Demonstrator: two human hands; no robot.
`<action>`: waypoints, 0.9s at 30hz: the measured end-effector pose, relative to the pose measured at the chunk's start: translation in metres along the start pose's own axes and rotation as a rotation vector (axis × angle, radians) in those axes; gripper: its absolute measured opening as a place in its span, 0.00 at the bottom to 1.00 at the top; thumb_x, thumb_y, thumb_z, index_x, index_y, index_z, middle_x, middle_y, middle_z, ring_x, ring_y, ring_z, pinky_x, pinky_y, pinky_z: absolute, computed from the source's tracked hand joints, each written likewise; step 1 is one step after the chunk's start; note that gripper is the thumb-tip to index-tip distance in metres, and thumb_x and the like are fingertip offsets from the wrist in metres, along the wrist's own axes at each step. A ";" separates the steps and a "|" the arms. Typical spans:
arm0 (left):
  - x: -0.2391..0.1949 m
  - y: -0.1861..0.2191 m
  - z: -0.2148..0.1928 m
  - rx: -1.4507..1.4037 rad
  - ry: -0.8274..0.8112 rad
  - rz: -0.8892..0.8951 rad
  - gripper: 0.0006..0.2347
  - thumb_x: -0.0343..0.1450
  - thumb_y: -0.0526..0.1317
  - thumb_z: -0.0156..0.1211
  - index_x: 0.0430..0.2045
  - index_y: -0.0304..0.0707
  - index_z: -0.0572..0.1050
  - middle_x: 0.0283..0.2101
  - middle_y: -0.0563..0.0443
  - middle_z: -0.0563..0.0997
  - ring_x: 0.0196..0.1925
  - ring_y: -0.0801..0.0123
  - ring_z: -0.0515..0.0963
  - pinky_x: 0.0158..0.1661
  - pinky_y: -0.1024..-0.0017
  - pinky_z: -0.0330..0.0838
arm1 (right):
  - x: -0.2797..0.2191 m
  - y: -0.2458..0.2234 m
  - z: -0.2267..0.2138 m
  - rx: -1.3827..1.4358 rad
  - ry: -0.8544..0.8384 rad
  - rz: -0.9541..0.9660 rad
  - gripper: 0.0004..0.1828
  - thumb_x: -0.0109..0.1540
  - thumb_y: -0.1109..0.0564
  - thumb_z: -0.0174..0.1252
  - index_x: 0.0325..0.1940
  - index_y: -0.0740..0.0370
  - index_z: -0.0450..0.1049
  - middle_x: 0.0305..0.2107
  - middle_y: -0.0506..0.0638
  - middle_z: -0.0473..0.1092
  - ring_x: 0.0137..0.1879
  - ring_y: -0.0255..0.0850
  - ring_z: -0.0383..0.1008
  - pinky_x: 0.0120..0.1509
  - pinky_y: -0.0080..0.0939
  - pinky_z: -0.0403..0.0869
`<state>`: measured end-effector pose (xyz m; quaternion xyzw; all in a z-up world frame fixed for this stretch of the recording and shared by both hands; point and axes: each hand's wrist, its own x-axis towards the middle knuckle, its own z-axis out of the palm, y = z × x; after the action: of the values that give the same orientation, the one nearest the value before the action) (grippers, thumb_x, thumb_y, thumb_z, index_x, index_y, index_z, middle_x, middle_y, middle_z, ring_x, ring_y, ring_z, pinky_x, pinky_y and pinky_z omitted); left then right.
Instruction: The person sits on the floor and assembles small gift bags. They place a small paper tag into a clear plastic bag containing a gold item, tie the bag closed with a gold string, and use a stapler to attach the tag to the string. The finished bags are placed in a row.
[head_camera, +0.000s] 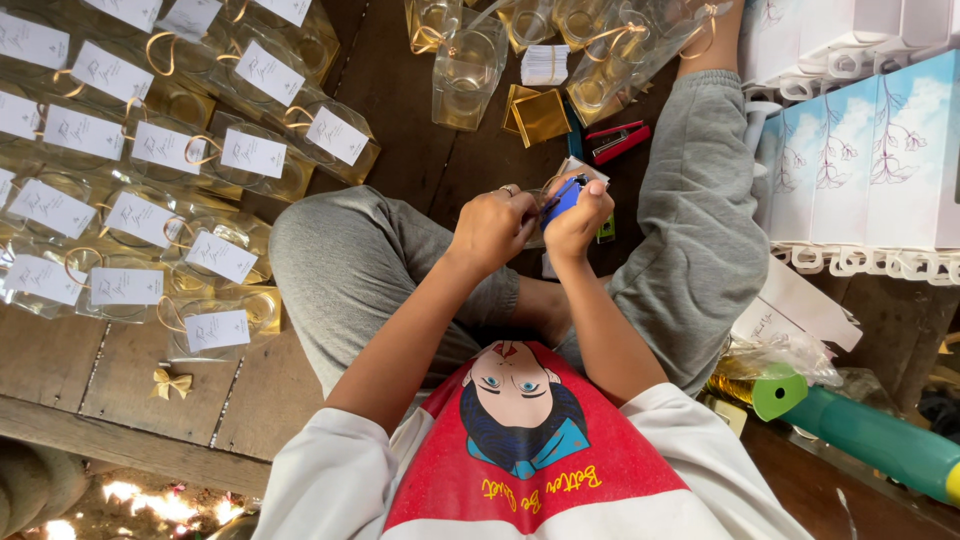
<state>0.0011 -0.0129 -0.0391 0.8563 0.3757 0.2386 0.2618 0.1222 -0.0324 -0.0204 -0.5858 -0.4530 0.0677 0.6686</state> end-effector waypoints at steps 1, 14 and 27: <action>0.000 0.000 -0.001 -0.001 0.000 0.000 0.04 0.67 0.42 0.63 0.27 0.47 0.76 0.27 0.51 0.75 0.28 0.54 0.80 0.29 0.60 0.76 | 0.001 -0.003 0.000 -0.001 0.000 -0.001 0.38 0.72 0.44 0.26 0.15 0.59 0.68 0.07 0.49 0.63 0.16 0.44 0.68 0.26 0.36 0.68; 0.003 0.010 -0.024 -0.060 -0.060 -0.031 0.04 0.68 0.41 0.64 0.30 0.45 0.78 0.30 0.50 0.78 0.30 0.53 0.81 0.31 0.59 0.77 | 0.008 0.015 0.001 0.054 -0.061 0.082 0.39 0.71 0.40 0.30 0.13 0.60 0.67 0.06 0.49 0.63 0.15 0.40 0.68 0.22 0.34 0.65; -0.016 0.018 -0.045 -0.110 0.020 -0.233 0.05 0.66 0.45 0.65 0.30 0.52 0.78 0.32 0.55 0.78 0.31 0.56 0.82 0.32 0.58 0.78 | 0.013 -0.030 -0.011 0.162 -0.076 0.228 0.41 0.70 0.31 0.27 0.22 0.61 0.70 0.14 0.55 0.70 0.21 0.38 0.73 0.26 0.30 0.69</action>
<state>-0.0260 -0.0234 0.0025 0.7890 0.4615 0.2353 0.3304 0.1242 -0.0419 0.0126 -0.5746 -0.4014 0.2018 0.6841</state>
